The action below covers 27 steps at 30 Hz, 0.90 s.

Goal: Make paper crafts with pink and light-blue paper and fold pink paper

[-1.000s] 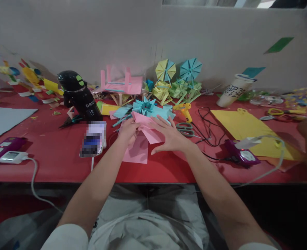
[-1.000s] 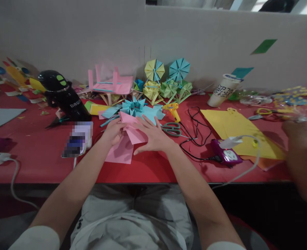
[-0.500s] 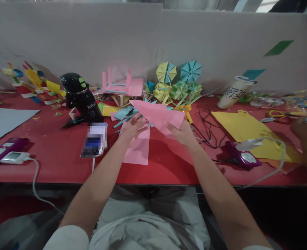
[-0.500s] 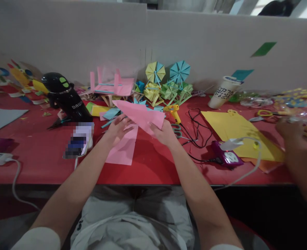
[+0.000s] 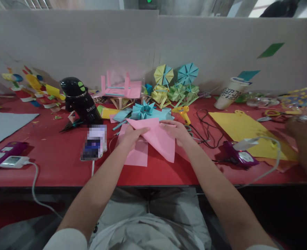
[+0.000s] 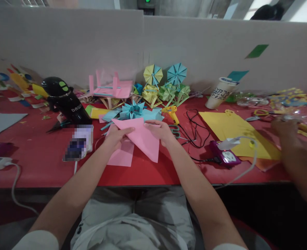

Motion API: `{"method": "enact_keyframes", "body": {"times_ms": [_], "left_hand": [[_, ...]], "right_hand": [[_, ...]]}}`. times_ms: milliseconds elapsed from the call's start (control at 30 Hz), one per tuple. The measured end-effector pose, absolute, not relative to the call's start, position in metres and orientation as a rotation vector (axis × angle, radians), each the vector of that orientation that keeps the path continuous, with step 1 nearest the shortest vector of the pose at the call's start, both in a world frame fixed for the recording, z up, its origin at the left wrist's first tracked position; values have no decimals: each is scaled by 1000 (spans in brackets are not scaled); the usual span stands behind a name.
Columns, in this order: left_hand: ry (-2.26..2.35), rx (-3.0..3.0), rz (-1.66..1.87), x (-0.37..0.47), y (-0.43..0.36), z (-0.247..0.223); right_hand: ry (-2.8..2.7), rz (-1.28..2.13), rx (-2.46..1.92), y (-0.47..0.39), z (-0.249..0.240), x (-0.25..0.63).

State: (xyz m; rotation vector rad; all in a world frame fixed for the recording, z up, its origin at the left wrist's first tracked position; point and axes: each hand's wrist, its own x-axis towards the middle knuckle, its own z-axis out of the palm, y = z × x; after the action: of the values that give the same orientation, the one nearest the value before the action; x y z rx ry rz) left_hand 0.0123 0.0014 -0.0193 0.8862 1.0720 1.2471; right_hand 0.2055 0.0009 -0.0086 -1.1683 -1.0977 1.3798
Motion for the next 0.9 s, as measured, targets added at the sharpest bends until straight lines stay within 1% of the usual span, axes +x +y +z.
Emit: {"method": "enact_keyframes", "body": {"times_ms": [100, 233, 500, 700, 900], "left_hand": [[1091, 942, 1231, 14, 1, -25], [1138, 988, 1212, 12, 4, -30], [1054, 942, 1158, 15, 0, -27], [993, 857, 1309, 11, 3, -18], [917, 807, 1398, 5, 7, -13]], "right_hand": [[-1197, 1181, -1257, 3, -12, 205], [-1380, 941, -1263, 3, -15, 207], [-1402, 1013, -1248, -2, -13, 207], [-1475, 822, -1281, 2, -14, 206], [-1524, 760, -1274, 2, -13, 209]]}}
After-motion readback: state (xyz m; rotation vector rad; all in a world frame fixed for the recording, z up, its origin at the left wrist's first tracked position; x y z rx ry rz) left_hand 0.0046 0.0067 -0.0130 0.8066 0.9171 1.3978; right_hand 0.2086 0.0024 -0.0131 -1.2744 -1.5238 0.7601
